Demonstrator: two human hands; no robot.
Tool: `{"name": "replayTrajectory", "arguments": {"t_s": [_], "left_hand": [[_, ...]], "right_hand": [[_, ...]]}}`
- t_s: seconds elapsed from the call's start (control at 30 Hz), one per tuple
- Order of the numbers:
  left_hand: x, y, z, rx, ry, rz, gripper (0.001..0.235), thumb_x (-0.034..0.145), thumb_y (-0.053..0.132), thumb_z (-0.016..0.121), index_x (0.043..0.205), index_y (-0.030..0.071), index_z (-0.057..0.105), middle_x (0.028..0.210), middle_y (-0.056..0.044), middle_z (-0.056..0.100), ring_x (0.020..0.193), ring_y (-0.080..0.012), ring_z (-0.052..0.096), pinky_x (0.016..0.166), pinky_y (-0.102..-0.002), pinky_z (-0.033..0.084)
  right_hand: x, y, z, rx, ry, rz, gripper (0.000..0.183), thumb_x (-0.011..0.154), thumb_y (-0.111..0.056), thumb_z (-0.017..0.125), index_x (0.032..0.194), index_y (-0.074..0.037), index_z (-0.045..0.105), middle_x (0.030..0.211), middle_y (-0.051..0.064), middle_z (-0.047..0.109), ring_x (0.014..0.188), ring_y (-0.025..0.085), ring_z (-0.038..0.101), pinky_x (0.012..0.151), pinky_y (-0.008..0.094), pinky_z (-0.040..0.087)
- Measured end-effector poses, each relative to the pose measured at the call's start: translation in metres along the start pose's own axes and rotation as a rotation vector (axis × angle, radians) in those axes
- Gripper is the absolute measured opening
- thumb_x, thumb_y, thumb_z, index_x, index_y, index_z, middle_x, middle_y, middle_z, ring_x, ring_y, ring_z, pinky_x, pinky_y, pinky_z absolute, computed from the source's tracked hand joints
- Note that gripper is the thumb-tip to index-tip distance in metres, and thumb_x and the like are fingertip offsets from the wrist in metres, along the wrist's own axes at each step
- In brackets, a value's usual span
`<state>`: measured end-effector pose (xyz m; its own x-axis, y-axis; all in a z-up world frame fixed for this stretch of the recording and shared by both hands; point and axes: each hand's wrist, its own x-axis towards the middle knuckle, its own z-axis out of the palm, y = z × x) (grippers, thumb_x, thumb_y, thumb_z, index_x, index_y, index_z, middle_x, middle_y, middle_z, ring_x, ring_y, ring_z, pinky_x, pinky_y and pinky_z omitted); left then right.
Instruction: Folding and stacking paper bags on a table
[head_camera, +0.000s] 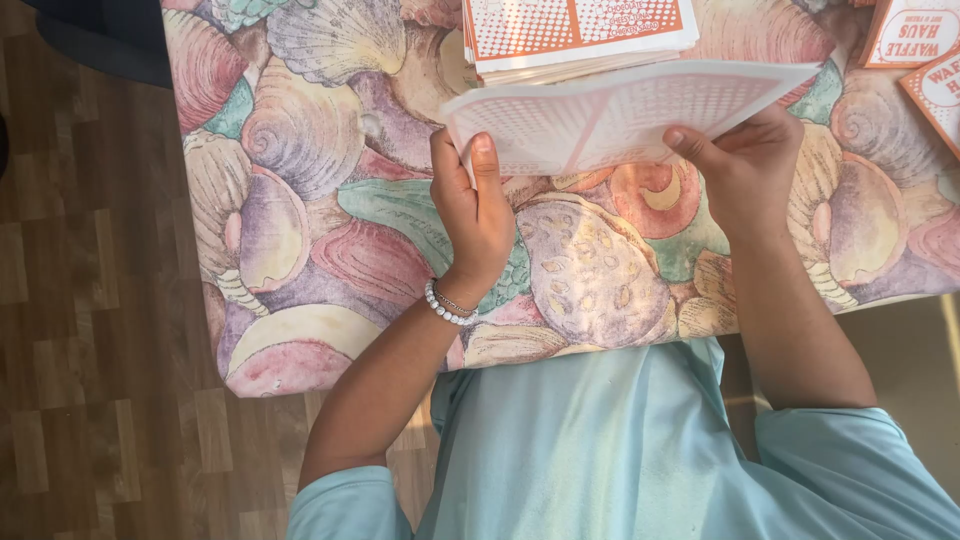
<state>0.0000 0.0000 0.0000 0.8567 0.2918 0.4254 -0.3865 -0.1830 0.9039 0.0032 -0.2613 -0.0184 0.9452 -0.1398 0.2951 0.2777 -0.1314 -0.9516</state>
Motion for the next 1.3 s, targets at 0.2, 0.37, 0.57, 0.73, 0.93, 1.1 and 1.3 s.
{"name": "replayTrajectory", "arguments": {"t_s": [0.2, 0.37, 0.57, 0.73, 0.93, 1.1, 1.3], "left_hand": [[0.001, 0.005, 0.001, -0.009, -0.069, 0.034, 0.022, 0.11, 0.023, 0.039, 0.093, 0.01, 0.039, 0.076, 0.003, 0.038, 0.068, -0.0093, 0.035, 0.063, -0.03, 0.034], [-0.003, -0.005, 0.003, 0.01, -0.029, 0.037, 0.019, 0.11, 0.024, 0.042, 0.102, 0.008, 0.047, 0.085, 0.0, 0.051, 0.078, -0.0135, 0.049, 0.074, -0.032, 0.044], [-0.007, -0.011, 0.006, 0.04, 0.031, 0.002, 0.022, 0.11, 0.027, 0.043, 0.103, 0.007, 0.048, 0.086, -0.003, 0.058, 0.08, -0.0169, 0.055, 0.076, -0.034, 0.046], [-0.008, -0.012, 0.007, 0.028, 0.036, 0.001, 0.023, 0.11, 0.028, 0.043, 0.107, 0.006, 0.049, 0.093, -0.007, 0.063, 0.085, -0.0212, 0.06, 0.08, -0.037, 0.048], [-0.008, -0.017, 0.007, 0.026, 0.031, 0.007, 0.025, 0.109, 0.03, 0.045, 0.108, 0.005, 0.051, 0.092, -0.007, 0.064, 0.083, -0.0206, 0.061, 0.078, -0.036, 0.049], [-0.007, -0.016, 0.008, 0.017, 0.039, 0.014, 0.022, 0.109, 0.028, 0.045, 0.106, 0.007, 0.053, 0.092, -0.005, 0.065, 0.083, -0.0189, 0.062, 0.076, -0.035, 0.051], [-0.006, -0.013, 0.008, 0.024, 0.018, 0.017, 0.022, 0.109, 0.028, 0.044, 0.102, 0.009, 0.05, 0.082, -0.001, 0.057, 0.073, -0.0139, 0.054, 0.067, -0.032, 0.045]], "right_hand": [[0.0, -0.013, 0.008, -0.076, -0.044, 0.06, 0.05, 0.091, -0.009, 0.086, 0.134, 0.001, 0.064, 0.127, 0.01, 0.068, 0.118, 0.016, 0.063, 0.098, 0.029, 0.058], [-0.003, -0.001, 0.002, -0.201, -0.021, 0.025, 0.018, 0.097, -0.002, 0.088, 0.103, 0.0, 0.071, 0.109, 0.006, 0.073, 0.106, 0.016, 0.068, 0.091, 0.033, 0.061], [-0.006, 0.0, 0.003, -0.187, -0.009, 0.033, 0.016, 0.097, -0.002, 0.088, 0.103, -0.001, 0.073, 0.108, 0.006, 0.073, 0.105, 0.015, 0.069, 0.091, 0.032, 0.061], [-0.005, -0.005, 0.005, -0.192, -0.044, 0.01, 0.018, 0.098, -0.004, 0.087, 0.109, 0.0, 0.073, 0.113, 0.009, 0.074, 0.11, 0.018, 0.069, 0.096, 0.034, 0.062], [-0.005, 0.0, 0.007, -0.161, -0.056, 0.01, 0.021, 0.098, -0.003, 0.087, 0.111, 0.001, 0.071, 0.114, 0.008, 0.072, 0.11, 0.017, 0.067, 0.097, 0.034, 0.061], [-0.005, -0.003, 0.006, -0.23, -0.036, 0.024, 0.02, 0.098, -0.003, 0.087, 0.11, 0.001, 0.072, 0.114, 0.008, 0.073, 0.11, 0.016, 0.067, 0.097, 0.034, 0.061], [0.001, -0.033, 0.016, 0.062, -0.104, -0.175, 0.052, 0.097, 0.0, 0.08, 0.139, 0.002, 0.05, 0.136, 0.015, 0.059, 0.132, 0.031, 0.059, 0.114, 0.043, 0.054]]}}
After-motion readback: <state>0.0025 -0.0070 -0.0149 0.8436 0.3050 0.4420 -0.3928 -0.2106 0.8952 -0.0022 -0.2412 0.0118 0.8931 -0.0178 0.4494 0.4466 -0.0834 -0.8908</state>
